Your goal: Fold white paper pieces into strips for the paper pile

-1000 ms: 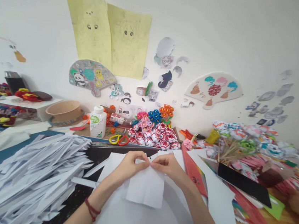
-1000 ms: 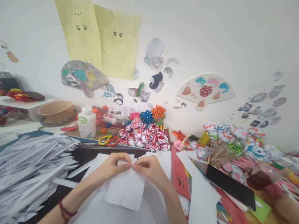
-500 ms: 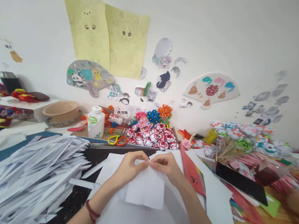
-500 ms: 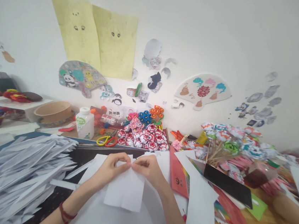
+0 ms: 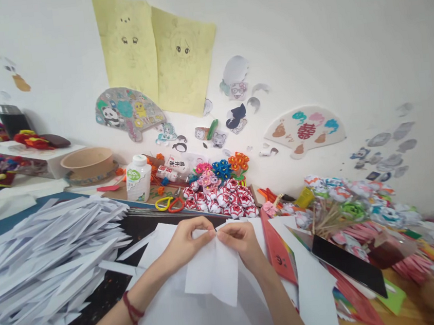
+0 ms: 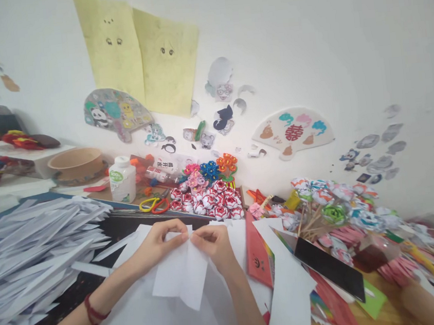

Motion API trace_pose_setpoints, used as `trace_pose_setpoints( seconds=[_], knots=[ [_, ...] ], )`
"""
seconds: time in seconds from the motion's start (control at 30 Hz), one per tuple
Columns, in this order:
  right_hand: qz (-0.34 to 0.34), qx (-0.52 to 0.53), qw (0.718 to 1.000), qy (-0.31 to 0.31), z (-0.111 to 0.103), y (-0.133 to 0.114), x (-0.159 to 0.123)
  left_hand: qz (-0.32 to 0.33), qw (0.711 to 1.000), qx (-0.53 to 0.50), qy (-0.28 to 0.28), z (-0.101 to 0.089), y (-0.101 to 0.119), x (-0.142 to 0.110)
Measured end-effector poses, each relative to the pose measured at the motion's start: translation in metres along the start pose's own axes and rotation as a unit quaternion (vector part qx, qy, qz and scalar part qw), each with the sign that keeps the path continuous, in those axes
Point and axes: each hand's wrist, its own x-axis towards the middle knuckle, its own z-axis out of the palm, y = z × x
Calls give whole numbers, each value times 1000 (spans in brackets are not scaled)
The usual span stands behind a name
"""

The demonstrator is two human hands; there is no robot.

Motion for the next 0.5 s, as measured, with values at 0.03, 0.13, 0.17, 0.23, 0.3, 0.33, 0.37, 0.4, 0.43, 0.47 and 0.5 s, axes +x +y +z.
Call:
trace_pose_setpoints(
  seconds=[0.03,0.13,0.17,0.23,0.3,0.33,0.37,0.4,0.43,0.47,0.5],
  knots=[
    [1,-3,1000,1,0,-1,0,-3,1000,5,1,-1,0,0],
    [-4,-14,1000,18,-3,-4,1,-33,999,20,20,-4,-3,2],
    [-4,-14,1000,26,-4,-5,2,-49,998,14,26,-6,-4,3],
    [12,2,999,34,-5,-5,3,-72,997,-14,37,-7,-7,4],
    [37,21,999,34,-6,-4,4,-82,995,-44,46,-8,-10,5],
    [47,26,998,36,-6,-2,5,-86,994,-53,50,-8,-12,5],
    [52,25,997,41,-6,-1,6,-93,993,-56,54,-8,-14,5],
    [55,21,997,50,-6,1,6,-101,992,-54,58,-8,-16,5],
    [56,17,997,59,-6,2,6,-110,991,-50,63,-7,-18,5],
    [59,14,996,66,-6,3,7,-118,990,-43,69,-6,-20,5],
    [61,12,995,73,-6,4,7,-124,989,-36,76,-6,-22,5]
  ],
)
